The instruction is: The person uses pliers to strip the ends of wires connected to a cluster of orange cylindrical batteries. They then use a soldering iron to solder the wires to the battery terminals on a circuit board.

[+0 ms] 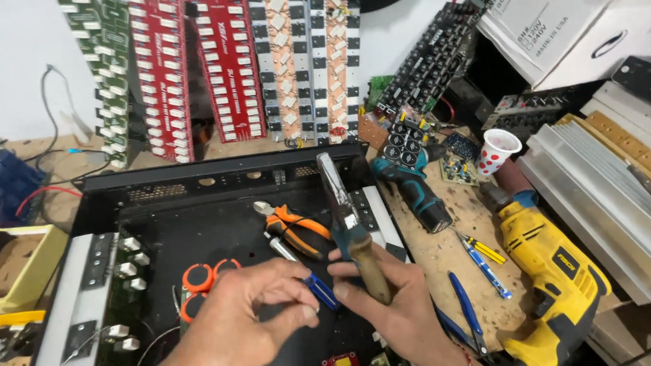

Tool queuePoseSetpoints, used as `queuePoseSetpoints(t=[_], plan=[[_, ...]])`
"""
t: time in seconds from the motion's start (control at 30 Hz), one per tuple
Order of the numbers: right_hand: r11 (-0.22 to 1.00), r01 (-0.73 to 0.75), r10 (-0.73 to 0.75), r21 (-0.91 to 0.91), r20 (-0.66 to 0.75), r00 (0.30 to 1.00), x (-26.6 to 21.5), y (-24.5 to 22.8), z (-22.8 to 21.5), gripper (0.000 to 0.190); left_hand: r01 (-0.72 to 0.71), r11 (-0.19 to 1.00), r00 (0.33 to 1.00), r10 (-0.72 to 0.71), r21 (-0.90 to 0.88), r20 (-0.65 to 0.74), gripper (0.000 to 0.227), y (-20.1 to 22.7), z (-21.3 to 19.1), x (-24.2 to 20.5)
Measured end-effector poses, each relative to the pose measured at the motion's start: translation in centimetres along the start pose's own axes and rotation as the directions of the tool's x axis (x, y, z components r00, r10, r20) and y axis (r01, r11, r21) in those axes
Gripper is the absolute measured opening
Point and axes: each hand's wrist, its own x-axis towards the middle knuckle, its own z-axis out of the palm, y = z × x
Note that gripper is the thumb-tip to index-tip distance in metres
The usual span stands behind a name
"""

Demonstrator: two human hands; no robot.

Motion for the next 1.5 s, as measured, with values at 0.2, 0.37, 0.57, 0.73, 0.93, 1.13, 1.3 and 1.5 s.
queuePoseSetpoints(t=[0.2, 0.37, 0.57, 0.73, 0.93, 1.13, 1.3, 1.5], plan=[[0.999, -0.002, -0.001, 0.034, 0.078, 0.997, -1.8, -0.5, 0.9, 0.01, 0.326, 0.929, 0.941, -0.3, 0.176, -0.159, 0.06, 3.2, 0.1, -2.1], [0.99, -0.126, 0.118, 0.057, 0.126, 0.985, -2.6, -0.4, 1.6, 0.007, 0.14, 0.93, 0.987, -0.104, 0.341, -0.121, 0.099, 0.5, -0.2, -3.0], [0.966, -0.239, 0.222, 0.096, 0.155, 0.963, -2.6, -0.3, 1.7, 0.011, -0.047, 0.94, 0.995, 0.072, 0.339, -0.062, 0.113, -1.3, 0.0, -3.4], [0.977, -0.207, 0.197, 0.049, 0.153, 0.968, -2.7, -0.1, 1.5, 0.008, -0.04, 0.935, 0.997, 0.062, 0.353, -0.051, 0.113, -1.4, 0.4, -3.5], [0.979, -0.117, 0.103, 0.168, 0.088, 0.991, -2.8, 0.1, 1.7, 0.007, -0.057, 0.998, 0.966, 0.062, 0.025, -0.252, 0.022, -1.1, 1.7, -4.0], [0.982, -0.075, 0.076, 0.173, -0.004, 0.997, -3.1, -0.5, 2.0, 0.006, -0.074, 0.997, 0.969, 0.073, 0.009, -0.235, 0.014, 0.1, 2.9, -4.5], [0.998, -0.041, 0.042, -0.041, 0.038, 0.998, -3.2, -1.6, 2.1, 0.019, -0.177, 0.978, 0.903, 0.206, 0.11, -0.376, 0.022, -0.7, 3.6, -4.7], [0.74, 0.182, -0.088, -0.648, 0.175, 0.981, -2.8, 1.2, 0.8, 0.054, -0.381, 0.92, 0.924, 0.381, 0.095, 0.018, 0.028, 3.3, -6.8, -4.8]])
